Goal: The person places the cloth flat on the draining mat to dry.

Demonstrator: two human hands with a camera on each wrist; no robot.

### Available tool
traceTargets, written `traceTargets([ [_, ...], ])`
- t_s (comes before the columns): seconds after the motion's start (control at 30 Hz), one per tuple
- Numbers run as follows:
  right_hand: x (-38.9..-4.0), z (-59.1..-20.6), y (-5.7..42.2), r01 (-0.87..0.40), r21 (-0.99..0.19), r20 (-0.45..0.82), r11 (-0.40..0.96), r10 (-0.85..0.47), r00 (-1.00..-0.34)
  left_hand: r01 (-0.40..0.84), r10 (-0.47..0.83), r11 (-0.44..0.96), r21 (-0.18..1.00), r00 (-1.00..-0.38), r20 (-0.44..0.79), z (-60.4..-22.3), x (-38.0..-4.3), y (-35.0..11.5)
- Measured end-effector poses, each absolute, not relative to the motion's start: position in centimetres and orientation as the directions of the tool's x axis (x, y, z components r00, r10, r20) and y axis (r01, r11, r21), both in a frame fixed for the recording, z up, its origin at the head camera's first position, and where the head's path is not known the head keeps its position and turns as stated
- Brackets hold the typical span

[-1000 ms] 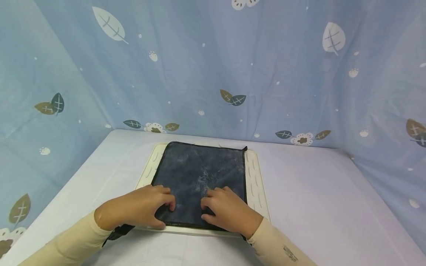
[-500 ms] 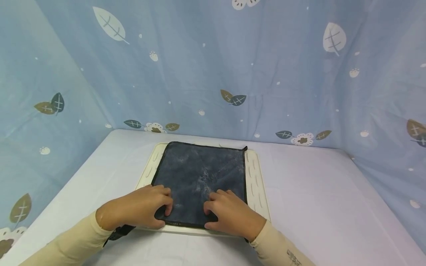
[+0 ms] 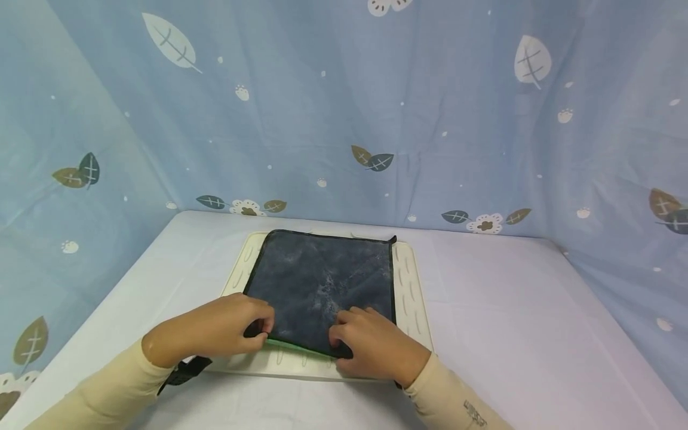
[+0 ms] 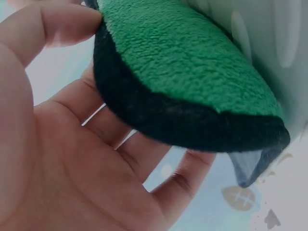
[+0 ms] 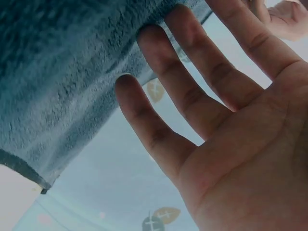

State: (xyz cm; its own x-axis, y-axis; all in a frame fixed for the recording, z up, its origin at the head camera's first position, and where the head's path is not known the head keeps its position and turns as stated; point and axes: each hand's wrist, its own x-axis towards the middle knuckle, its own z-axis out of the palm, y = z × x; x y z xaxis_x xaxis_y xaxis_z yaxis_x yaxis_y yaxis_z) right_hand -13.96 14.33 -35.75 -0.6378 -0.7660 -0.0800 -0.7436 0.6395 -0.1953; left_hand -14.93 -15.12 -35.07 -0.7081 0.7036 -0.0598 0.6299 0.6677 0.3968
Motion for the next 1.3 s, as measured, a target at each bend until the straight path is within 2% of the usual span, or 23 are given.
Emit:
traceTargets([
  [0.2,-14.0,-35.0,14.7,-0.741,-0.209,-0.057,0.638,-0.765,-0.642,0.611,0.699,0.655,0.445,-0.713,-0.052,-34.6,-15.1,-15.3],
  [0.57,-13.7,-34.4,14.9,-0.728,-0.259,-0.068,0.634,-0.764,-0.641,0.616,0.711,0.647,0.45,-0.701,-0.063,-34.3,-14.9,-15.3],
  [0.97,-13.5,-34.9,14.8,-0.715,-0.326,-0.093,0.619,-0.774,-0.627,0.577,0.708,0.66,0.481,-0.693,-0.14,-34.5,-14.6,-15.1],
  [1.3,-13.4,-35.0,14.8,-0.73,-0.318,-0.093,0.605,-0.786,-0.611,0.588,0.731,0.644,0.489,-0.662,-0.166,-34.7,-14.6,-15.0],
])
